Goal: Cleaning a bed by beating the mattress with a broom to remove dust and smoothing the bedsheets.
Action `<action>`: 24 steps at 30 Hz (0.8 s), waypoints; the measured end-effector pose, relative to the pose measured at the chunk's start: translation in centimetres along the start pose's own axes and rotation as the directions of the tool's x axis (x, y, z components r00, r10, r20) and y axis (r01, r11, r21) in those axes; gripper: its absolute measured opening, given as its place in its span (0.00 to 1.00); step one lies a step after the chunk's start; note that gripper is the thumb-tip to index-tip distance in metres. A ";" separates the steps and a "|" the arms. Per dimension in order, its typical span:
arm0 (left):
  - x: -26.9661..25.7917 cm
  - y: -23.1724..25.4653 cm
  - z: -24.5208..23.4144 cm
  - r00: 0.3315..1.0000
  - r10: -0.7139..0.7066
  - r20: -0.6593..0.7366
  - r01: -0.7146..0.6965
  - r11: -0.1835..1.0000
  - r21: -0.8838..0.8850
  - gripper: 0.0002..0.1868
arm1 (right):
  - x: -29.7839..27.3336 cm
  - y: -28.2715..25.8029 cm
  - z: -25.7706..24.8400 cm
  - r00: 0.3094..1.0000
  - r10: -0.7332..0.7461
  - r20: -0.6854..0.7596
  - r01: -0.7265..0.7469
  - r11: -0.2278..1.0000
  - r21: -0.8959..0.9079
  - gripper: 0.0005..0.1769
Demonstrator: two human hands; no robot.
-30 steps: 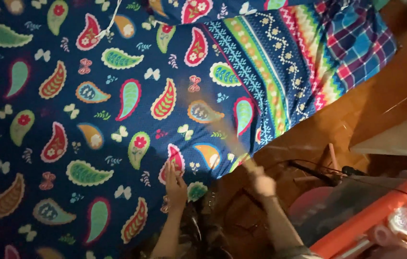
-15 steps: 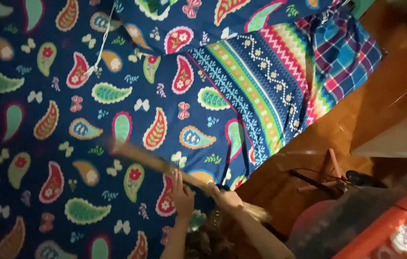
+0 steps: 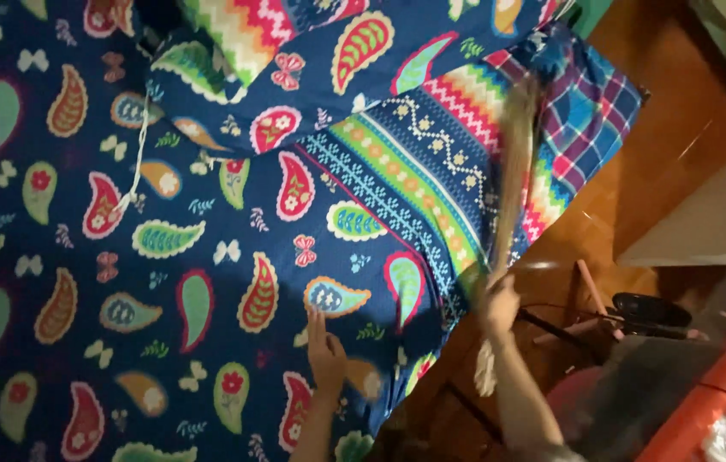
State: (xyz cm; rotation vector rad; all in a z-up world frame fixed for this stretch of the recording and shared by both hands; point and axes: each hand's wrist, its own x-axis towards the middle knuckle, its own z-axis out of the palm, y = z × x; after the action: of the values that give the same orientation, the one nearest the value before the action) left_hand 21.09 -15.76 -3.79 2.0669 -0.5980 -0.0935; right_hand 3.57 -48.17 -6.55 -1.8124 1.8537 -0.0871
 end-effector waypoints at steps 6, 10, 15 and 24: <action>1.8 0.7 1.5 0.995 0.093 -0.018 -0.091 0.992 0.086 0.31 | -10.0 4.1 6.0 0.763 -0.241 0.600 0.458 0.856 -0.240 0.31; 1.3 1.9 2.5 0.962 -0.177 0.207 0.180 0.984 0.005 0.32 | -3.4 13.0 10.7 0.549 -0.737 0.395 0.835 0.460 -0.302 0.21; 1.2 2.4 5.8 0.969 -0.035 0.245 0.045 0.998 -0.033 0.32 | 9.6 9.8 -0.9 0.743 -0.237 0.626 0.624 0.586 -0.518 0.30; 2.0 5.7 10.5 0.982 0.070 0.175 -0.070 0.998 -0.005 0.29 | 10.8 6.8 -6.7 0.985 0.172 0.009 -0.172 0.984 -0.041 0.27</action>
State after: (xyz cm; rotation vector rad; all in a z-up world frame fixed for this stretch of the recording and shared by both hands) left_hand 17.56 -27.33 -4.58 2.0501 -0.7776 -0.2358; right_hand -4.82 -59.89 -7.18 -1.6665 2.0071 0.0246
